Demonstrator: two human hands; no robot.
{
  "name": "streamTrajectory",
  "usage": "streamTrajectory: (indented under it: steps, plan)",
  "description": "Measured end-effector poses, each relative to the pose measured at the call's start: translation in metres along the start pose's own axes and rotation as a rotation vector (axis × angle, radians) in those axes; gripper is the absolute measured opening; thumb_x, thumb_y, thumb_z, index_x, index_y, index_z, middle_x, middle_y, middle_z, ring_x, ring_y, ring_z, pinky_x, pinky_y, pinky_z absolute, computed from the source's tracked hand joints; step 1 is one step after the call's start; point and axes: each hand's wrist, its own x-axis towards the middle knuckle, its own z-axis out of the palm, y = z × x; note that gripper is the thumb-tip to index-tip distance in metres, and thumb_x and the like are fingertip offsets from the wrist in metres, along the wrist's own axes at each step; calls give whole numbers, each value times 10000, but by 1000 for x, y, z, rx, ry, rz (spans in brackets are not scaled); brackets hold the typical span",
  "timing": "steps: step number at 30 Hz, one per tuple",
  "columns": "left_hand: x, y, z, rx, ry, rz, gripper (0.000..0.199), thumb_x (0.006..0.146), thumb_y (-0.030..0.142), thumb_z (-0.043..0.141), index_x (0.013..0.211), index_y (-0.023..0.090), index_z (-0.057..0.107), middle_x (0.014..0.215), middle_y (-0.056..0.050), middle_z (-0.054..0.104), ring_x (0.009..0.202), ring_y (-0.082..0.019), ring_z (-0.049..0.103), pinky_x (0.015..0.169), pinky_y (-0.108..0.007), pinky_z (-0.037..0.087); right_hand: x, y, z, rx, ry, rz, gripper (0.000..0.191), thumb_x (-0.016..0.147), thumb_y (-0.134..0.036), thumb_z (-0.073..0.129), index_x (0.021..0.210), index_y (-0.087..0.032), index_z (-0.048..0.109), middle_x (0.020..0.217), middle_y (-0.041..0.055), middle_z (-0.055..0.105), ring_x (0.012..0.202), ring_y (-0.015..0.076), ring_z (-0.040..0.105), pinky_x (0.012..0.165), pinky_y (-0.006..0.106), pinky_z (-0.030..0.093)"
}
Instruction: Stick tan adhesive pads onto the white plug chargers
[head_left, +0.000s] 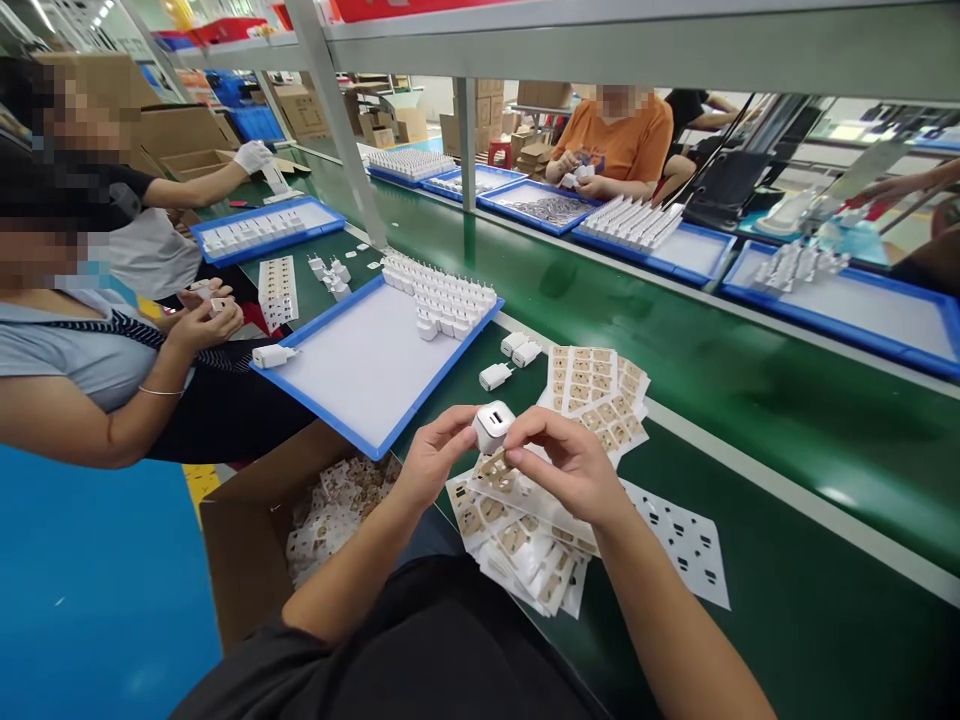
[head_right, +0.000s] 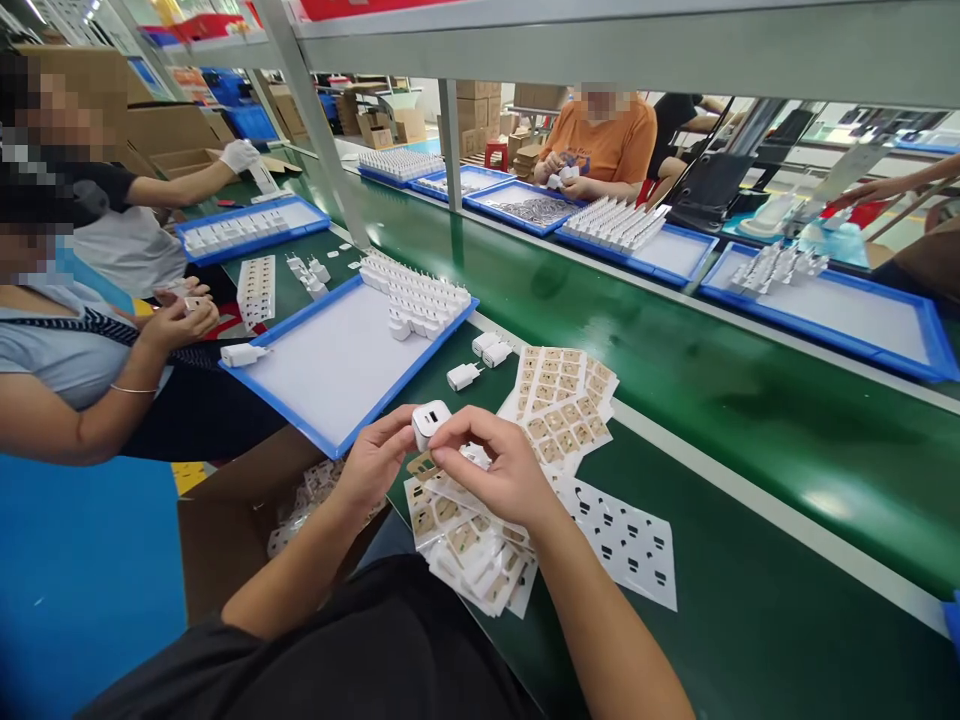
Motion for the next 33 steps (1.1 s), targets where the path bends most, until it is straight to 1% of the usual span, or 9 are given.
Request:
streamTrajectory:
  steps: [2,4,8,9,11,13,14,23,33]
  plan:
    - [-2,0,-3,126,-36,77,400,876,447,709,1199,213,733,1242,-115,705,1132,-287,664,927,-368,567,0,-1,1,34,0,24,27,930,-217,663,926,-226,687,856,18,663,791,160,617,731,302,481]
    - [-5,-1,-4,239,-58,152,477,871,432,721,1301,232,674,1288,-116,690,1165,-291,658,973,-380,553,-1,-2,4,35,-8,53,29,926,-215,662,916,-223,689,845,15,660,787,159,611,730,300,476]
    - [-9,2,-4,488,-9,317,484,858,351,751,1321,260,647,1290,-102,696,1151,-264,673,978,-353,549,-1,-4,8,25,-17,118,36,918,-229,658,909,-219,692,819,12,657,757,160,607,704,302,476]
    - [-10,5,-4,550,-2,360,477,857,334,753,1317,264,647,1282,-100,700,1144,-260,676,970,-352,552,-1,-4,8,17,10,121,36,916,-238,661,910,-222,692,820,11,658,753,160,607,703,304,477]
    - [-12,11,-2,659,-14,440,494,846,308,764,1322,271,637,1269,-98,703,1140,-257,673,965,-361,551,-1,-3,8,-15,114,105,32,913,-250,663,907,-234,690,839,9,662,768,162,608,723,312,485]
    - [-13,17,0,727,-42,499,511,837,293,773,1327,277,629,1257,-98,703,1134,-254,670,972,-373,545,-1,-1,8,-39,217,86,31,912,-255,659,901,-243,686,860,11,665,794,168,610,751,324,497]
    - [-13,20,1,743,-54,518,515,836,291,774,1329,279,626,1249,-99,703,1127,-252,670,969,-376,546,-1,-1,8,-41,241,83,32,911,-257,656,899,-245,684,864,12,666,803,171,612,760,328,503]
    - [-14,25,6,774,-84,558,504,846,313,765,1326,273,617,1226,-108,705,1117,-264,669,952,-396,555,-2,-3,12,6,223,119,36,908,-230,661,917,-248,691,877,3,674,824,166,644,799,322,529]
    - [-15,28,6,778,-78,563,499,843,309,768,1318,276,620,1220,-99,708,1098,-255,674,942,-391,554,-1,-4,13,-24,221,112,27,900,-227,663,903,-239,687,860,5,675,823,172,653,801,333,545]
